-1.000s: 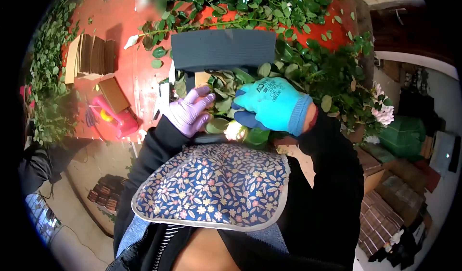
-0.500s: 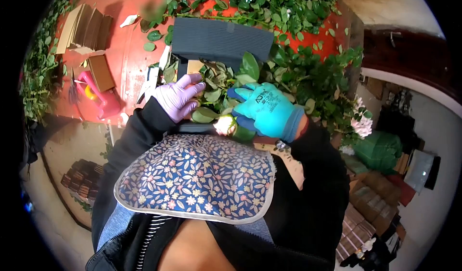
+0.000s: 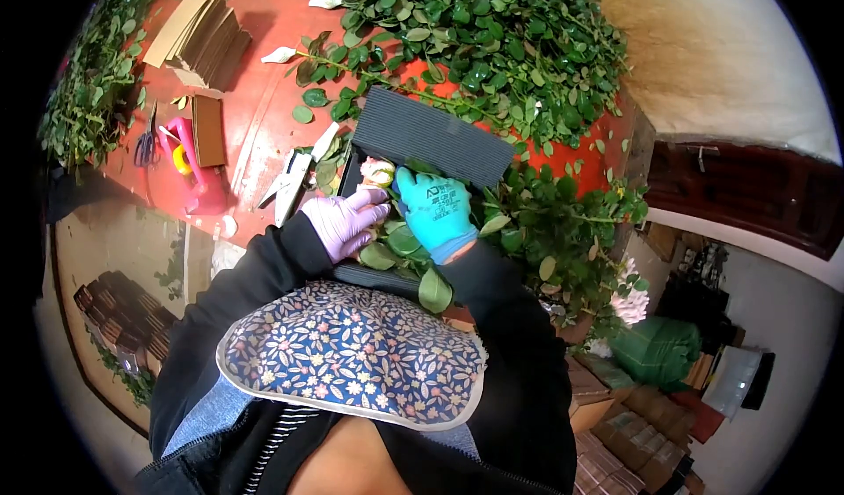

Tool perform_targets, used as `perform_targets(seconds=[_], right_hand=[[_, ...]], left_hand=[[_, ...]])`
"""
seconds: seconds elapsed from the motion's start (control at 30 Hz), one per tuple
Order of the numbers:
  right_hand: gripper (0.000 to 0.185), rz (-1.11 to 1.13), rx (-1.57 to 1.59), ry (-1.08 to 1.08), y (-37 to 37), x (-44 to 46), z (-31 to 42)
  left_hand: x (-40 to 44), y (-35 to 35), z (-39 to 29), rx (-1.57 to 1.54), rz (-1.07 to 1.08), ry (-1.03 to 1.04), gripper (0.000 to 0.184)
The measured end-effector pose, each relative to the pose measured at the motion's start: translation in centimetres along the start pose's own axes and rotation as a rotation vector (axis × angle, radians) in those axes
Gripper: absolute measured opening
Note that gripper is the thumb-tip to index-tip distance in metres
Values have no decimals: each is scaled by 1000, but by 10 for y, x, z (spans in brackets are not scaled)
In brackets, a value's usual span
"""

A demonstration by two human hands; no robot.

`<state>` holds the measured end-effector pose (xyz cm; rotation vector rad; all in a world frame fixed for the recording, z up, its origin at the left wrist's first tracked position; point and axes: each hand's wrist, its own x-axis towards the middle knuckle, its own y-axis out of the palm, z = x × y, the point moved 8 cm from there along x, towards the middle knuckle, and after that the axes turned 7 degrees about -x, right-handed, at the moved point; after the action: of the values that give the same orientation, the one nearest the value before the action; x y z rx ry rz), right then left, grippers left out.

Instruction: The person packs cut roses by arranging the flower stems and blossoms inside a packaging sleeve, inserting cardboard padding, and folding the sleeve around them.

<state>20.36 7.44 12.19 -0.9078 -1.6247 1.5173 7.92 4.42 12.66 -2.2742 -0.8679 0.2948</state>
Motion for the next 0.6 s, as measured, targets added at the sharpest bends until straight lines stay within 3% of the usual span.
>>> perform_targets(seconds=[0.1, 0.2, 0.27, 0.4, 0.5, 0.6], right_hand=[[22, 145, -3, 51, 14, 1, -5], [24, 113, -57, 47, 10, 1, -3], [26, 123, -57, 60, 4, 1, -3], [32, 79, -51, 48, -5, 1, -2], [34, 272, -70, 103, -1, -1, -3], [37, 71, -91, -3, -43, -11, 12]], left_hand=[[1, 2, 3, -69, 5, -30, 36], [3, -2, 4, -48, 14, -5, 39], [8, -8, 7, -240, 19, -17, 39], [18, -14, 5, -38, -160, 61, 37], [26, -4, 5, 57, 5, -61, 39], [29, -1, 10, 89, 65, -108, 40]])
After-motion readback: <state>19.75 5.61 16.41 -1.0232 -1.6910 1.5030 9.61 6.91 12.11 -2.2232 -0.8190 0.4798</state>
